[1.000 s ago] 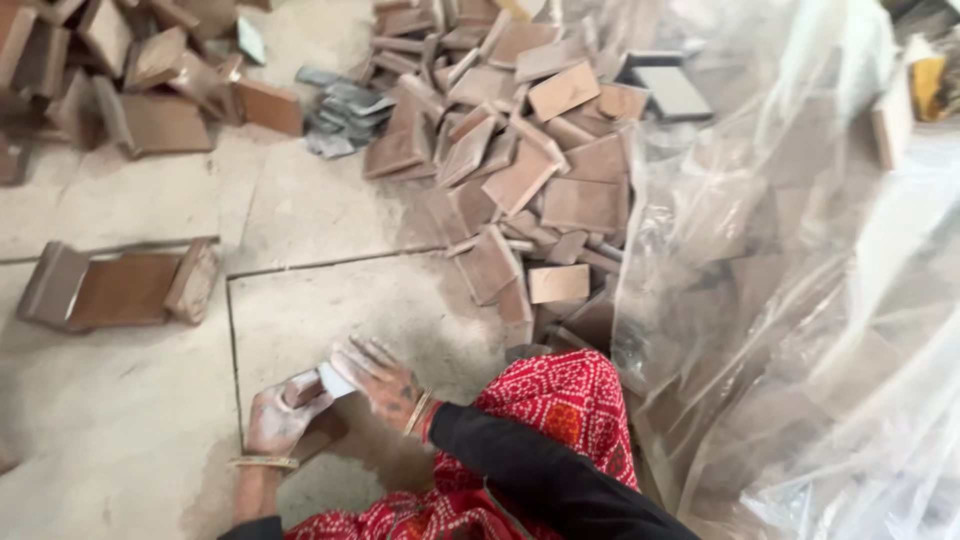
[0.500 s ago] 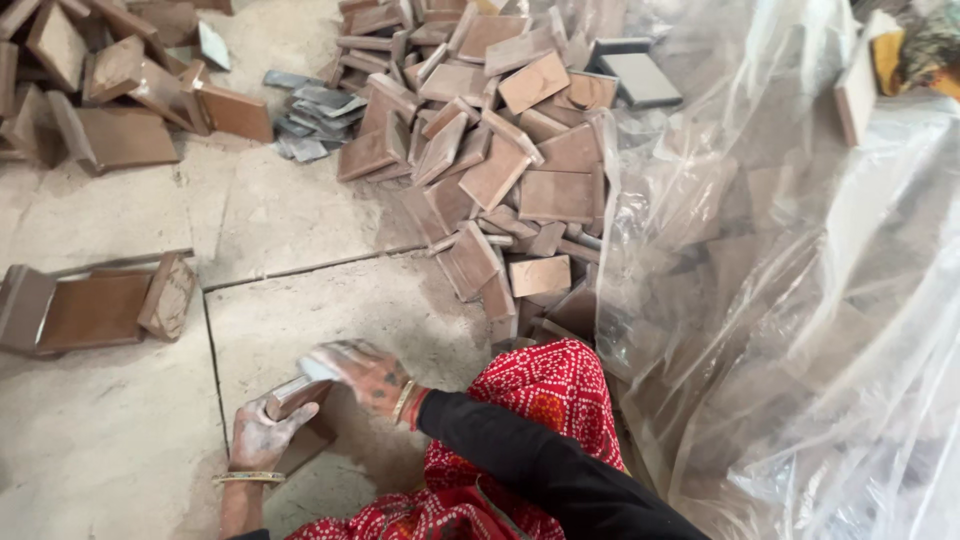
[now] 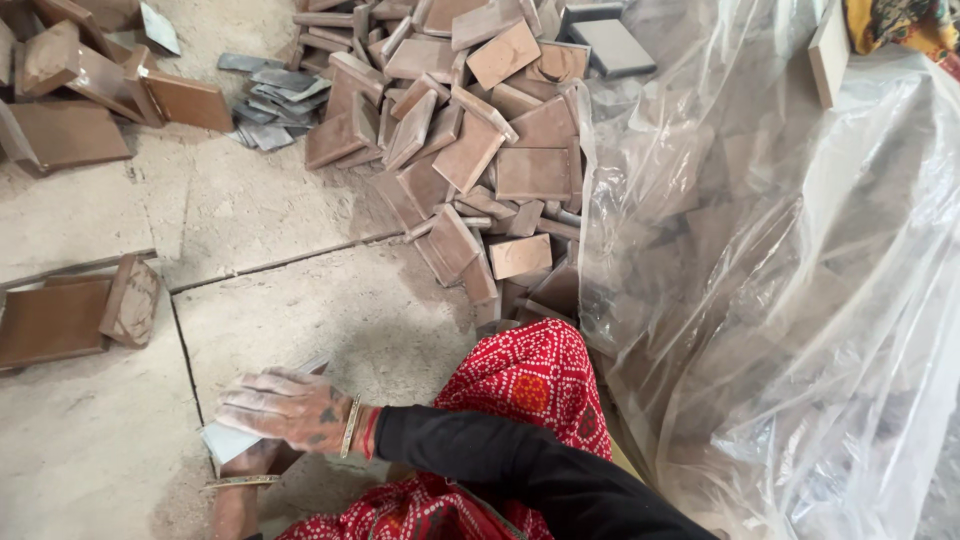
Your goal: The person sits on the floor of a tile workshop and smooths the edges of clay roof tiles by rubbing them with a small abrasive stone. They finish one tile at a time, then toss the smoothed tile onto a pile and pick up the next rough tile to repeat the rubbing.
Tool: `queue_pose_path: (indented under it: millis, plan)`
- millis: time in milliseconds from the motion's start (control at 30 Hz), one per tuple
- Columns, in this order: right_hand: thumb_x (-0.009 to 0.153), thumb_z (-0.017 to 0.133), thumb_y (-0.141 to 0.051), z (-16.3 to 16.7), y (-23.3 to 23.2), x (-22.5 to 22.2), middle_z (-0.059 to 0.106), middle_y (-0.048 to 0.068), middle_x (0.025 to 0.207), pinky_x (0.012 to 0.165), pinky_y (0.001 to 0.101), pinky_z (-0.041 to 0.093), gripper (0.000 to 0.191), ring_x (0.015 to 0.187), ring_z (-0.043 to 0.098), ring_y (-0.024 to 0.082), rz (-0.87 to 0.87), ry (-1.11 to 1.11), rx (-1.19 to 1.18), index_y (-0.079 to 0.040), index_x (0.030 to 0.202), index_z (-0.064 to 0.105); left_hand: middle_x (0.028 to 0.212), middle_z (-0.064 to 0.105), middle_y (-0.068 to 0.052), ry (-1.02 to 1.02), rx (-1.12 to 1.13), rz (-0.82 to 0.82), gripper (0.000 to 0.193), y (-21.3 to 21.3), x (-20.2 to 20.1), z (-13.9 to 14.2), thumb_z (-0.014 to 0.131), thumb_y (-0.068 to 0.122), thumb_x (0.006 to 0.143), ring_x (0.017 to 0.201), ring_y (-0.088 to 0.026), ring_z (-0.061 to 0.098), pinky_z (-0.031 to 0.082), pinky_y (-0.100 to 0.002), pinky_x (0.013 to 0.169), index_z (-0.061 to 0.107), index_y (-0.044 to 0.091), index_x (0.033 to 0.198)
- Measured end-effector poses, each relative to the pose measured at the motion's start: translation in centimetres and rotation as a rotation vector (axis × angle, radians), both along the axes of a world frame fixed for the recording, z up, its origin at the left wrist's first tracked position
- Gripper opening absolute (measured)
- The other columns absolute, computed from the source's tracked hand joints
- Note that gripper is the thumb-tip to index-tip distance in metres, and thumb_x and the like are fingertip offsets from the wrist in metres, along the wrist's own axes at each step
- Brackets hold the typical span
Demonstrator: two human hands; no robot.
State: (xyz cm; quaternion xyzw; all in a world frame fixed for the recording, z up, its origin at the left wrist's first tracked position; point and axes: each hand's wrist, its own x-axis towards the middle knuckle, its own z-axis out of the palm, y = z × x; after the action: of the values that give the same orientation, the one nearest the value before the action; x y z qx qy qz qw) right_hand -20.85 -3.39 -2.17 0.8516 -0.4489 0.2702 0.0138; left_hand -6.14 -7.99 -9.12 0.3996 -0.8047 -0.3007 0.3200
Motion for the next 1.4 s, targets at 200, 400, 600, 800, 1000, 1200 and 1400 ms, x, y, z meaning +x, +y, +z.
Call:
queue_pose_path:
  millis: [200,400,600,800,1000,1200,1400]
  plan:
    - [0.103,0.048,-0.012,1.3,1.0,-1.1,0.053,0.005,0.159,0.128,0.0429,0.040,0.051,0.146,0.050,0.026,0.045,-0.226,0.052,-0.022,0.153,0.047,0.106,0.069,-0.015,-0.004,-0.078,-0.010,0.040,0.4,0.2,-0.1,0.071,0.032,0.084,0.099,-0.032,0.067,0.053,-0.047,0.086,0.067,0.005,0.113]
    - [0.102,0.056,-0.011,-0.5,0.0,-1.6,0.049,0.008,0.158,0.132,0.0494,0.037,0.055,0.149,0.049,0.029,0.118,-0.249,0.026,-0.019,0.153,0.040,0.099,0.074,-0.015,0.025,0.169,0.079,0.036,0.5,-0.8,3.0,0.074,0.026,0.083,0.089,-0.028,0.072,0.056,-0.041,0.080,0.071,0.006,0.113]
    - [0.100,0.051,-0.006,-0.8,1.1,-5.5,0.045,0.016,0.162,0.128,0.0432,0.035,0.061,0.152,0.042,0.030,-0.212,-0.175,0.171,-0.008,0.160,0.036,0.093,0.078,-0.014,0.118,0.266,0.069,0.036,0.4,-0.9,4.9,0.080,0.022,0.079,0.078,-0.025,0.074,0.057,-0.039,0.072,0.075,0.004,0.109]
    - [0.096,0.053,-0.006,0.4,1.2,-0.3,0.046,0.017,0.161,0.130,0.0480,0.031,0.062,0.153,0.043,0.032,-0.115,-0.123,0.096,-0.007,0.157,0.039,0.096,0.076,-0.014,-0.033,0.102,0.147,0.030,0.2,0.5,0.2,0.072,0.007,0.080,0.085,-0.027,0.072,0.059,-0.036,0.076,0.073,0.002,0.109]
    - [0.088,0.050,0.010,-1.2,0.8,-5.4,0.055,0.019,0.152,0.096,0.0395,0.060,0.067,0.131,0.060,0.033,-0.306,-0.245,0.211,-0.009,0.152,0.046,0.092,0.081,-0.014,0.157,0.484,0.147,0.033,0.1,0.5,2.5,0.085,0.017,0.080,0.079,-0.019,0.071,0.056,-0.034,0.073,0.078,0.001,0.109]
    - [0.091,0.056,0.004,-2.7,2.3,-9.4,0.064,0.015,0.139,0.103,0.0449,0.057,0.066,0.125,0.063,0.031,-0.361,-0.311,0.153,-0.011,0.155,0.049,0.105,0.078,-0.008,0.552,0.627,0.033,0.041,0.2,0.4,4.5,0.083,0.005,0.080,0.090,-0.013,0.068,0.055,-0.028,0.079,0.073,-0.006,0.119]
    - [0.087,0.058,-0.002,0.8,1.6,-6.6,0.048,0.013,0.159,0.123,0.0524,0.038,0.072,0.149,0.046,0.032,-0.141,-0.020,0.089,-0.012,0.157,0.041,0.110,0.078,-0.011,0.578,0.801,-0.102,0.043,0.0,-0.5,3.2,0.078,-0.004,0.078,0.096,-0.014,0.070,0.056,-0.028,0.085,0.071,-0.007,0.120]
